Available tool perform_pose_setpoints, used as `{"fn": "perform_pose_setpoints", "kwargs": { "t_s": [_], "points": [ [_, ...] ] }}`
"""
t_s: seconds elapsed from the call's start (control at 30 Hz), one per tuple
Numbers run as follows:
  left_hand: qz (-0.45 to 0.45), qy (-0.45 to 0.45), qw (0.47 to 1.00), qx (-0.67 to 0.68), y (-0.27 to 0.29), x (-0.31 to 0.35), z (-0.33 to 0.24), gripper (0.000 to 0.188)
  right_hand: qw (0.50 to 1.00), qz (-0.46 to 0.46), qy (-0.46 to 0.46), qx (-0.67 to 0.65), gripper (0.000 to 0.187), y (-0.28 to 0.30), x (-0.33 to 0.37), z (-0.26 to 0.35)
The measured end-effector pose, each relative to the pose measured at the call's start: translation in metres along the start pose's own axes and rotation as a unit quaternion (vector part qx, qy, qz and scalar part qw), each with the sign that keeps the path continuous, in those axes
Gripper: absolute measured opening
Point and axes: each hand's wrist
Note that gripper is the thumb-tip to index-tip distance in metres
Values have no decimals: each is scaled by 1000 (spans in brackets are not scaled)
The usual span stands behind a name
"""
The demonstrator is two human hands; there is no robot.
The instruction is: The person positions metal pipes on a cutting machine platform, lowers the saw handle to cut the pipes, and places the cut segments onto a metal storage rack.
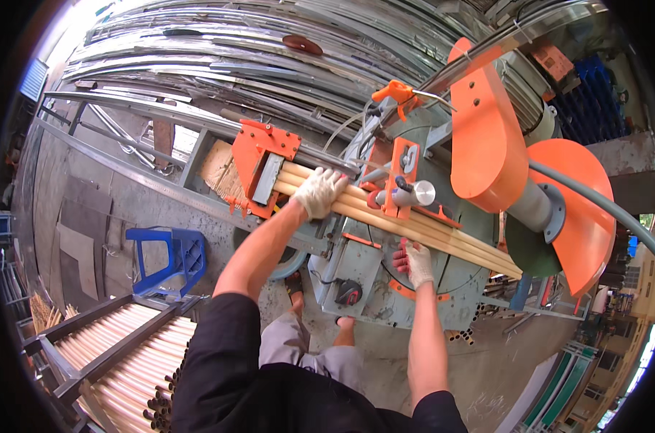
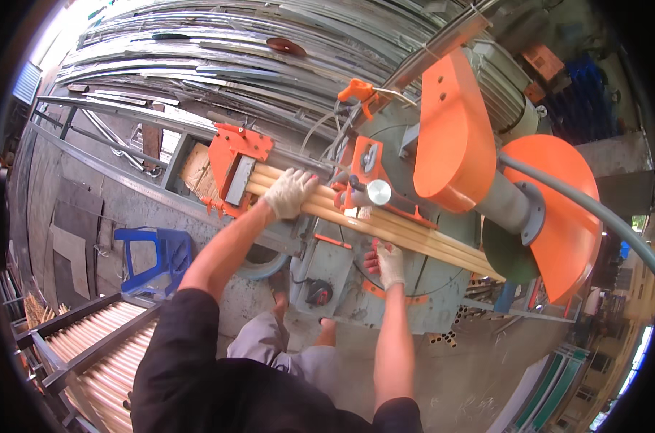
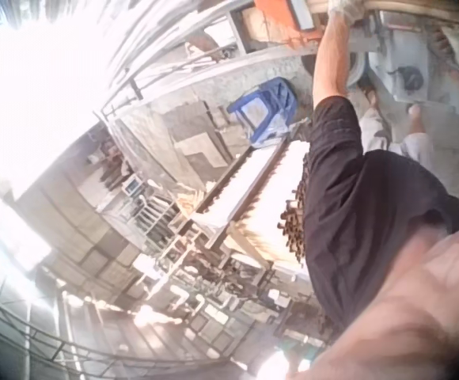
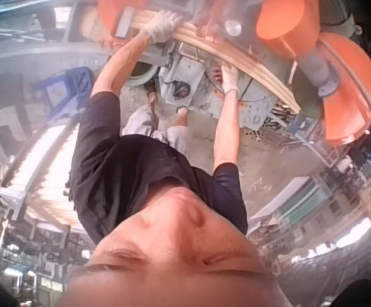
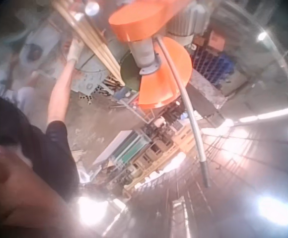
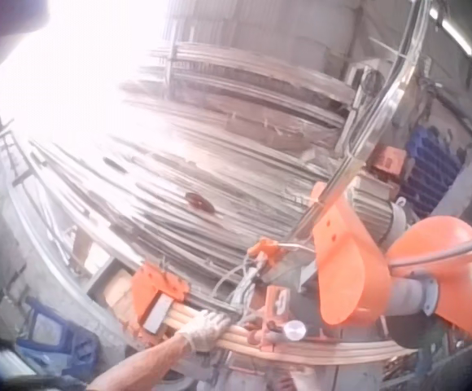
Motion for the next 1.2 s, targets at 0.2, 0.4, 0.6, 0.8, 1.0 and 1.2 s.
{"fn": "perform_pose_setpoints", "kwargs": {
  "t_s": [0.2,0.4,0.6,0.8,1.0,1.2],
  "points": [
    [5,-53,997,61,22,-1,10,80,998,-49,-26,17,28,49,115,-53],
    [156,-14,984,90,41,-13,19,87,986,-96,-104,-88,22,80,219,-168],
    [238,13,964,120,52,-31,26,94,963,-80,-224,-124,20,53,250,-265],
    [61,28,997,28,42,-26,31,70,970,-44,-238,-38,19,17,241,-300],
    [-15,8,991,135,8,-15,29,39,970,-32,-240,-4,20,10,220,-296],
    [110,26,971,210,22,-23,42,39,975,-76,-210,11,18,24,215,-279]
  ]
}}
Point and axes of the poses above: each hand's wrist, its own x-axis away from the middle knuckle, its own y-axis out of the back of the hand, z = x × y, and after that the axes turned 9 degrees about z, right-handed
